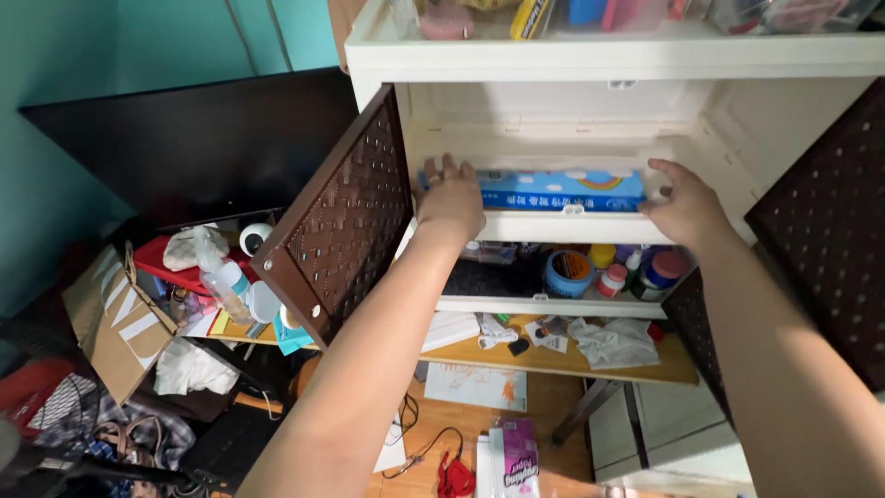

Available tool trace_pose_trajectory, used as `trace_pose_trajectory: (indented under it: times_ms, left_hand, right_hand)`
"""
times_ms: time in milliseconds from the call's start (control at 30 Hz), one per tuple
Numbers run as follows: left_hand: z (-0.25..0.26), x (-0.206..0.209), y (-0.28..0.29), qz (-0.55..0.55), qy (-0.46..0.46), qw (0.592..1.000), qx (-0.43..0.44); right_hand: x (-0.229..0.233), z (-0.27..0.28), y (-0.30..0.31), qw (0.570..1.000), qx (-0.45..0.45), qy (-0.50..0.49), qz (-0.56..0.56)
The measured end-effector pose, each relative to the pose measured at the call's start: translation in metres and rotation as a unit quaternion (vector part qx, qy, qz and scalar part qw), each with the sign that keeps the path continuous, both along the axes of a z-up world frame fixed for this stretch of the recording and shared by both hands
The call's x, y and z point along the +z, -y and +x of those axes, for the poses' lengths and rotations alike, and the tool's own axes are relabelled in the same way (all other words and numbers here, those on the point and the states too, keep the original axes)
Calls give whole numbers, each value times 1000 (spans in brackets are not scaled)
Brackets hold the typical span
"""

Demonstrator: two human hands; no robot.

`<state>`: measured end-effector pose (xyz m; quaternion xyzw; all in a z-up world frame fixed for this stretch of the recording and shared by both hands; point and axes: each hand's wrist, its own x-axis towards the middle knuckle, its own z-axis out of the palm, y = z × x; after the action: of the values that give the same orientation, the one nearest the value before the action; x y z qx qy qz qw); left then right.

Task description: Organizing various stationery items, papers, and office supplies inside a plastic storage cabinet.

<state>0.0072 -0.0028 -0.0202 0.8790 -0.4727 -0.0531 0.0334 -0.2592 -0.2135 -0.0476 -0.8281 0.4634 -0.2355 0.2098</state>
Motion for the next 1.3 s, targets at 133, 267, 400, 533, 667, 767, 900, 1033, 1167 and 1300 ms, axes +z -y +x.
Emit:
trace_pose_trajectory:
  times_ms: [133, 267, 400, 533, 667, 767, 900, 1033, 1167, 1300]
  left_hand:
    - [-18, 12, -14, -17, -23, 999, -14]
    - [-32, 0, -17, -69, -23, 997, -33]
    - [-63, -38, -28, -111, -27, 992, -50]
    - [-108, -81, -53, -253, 56, 962, -82]
    - [-170, -109, -102, -190, -5, 978, -80]
    - [-200, -177, -129, -196, -7, 977, -88]
    - [-244, -271, -164, -312, -20, 944, -101]
    - [-257, -350, -199, -205, -114, 967, -97]
    - [-249, -433, -212, -69, -200, 976, -47]
    - [-235, -509, -204, 66, -267, 961, 13]
  right_hand:
    - [-12, -9, -25, 999, 6, 4, -35]
    - [-23, -14, -51, 985, 70, 39, -150]
    - [-46, -21, -87, 972, 120, 67, -192]
    - [-73, -38, -126, 968, 138, 99, -185]
    - [-112, -75, -181, 971, 135, 124, -155]
    - [-146, -107, -223, 966, 166, 141, -136]
    - [-216, -158, -259, 952, 224, 199, -67]
    - [-300, -182, -273, 933, 157, 194, 261]
    - [-415, -206, -275, 926, 132, -13, 354]
    - [-529, -210, -283, 851, 31, 111, 512]
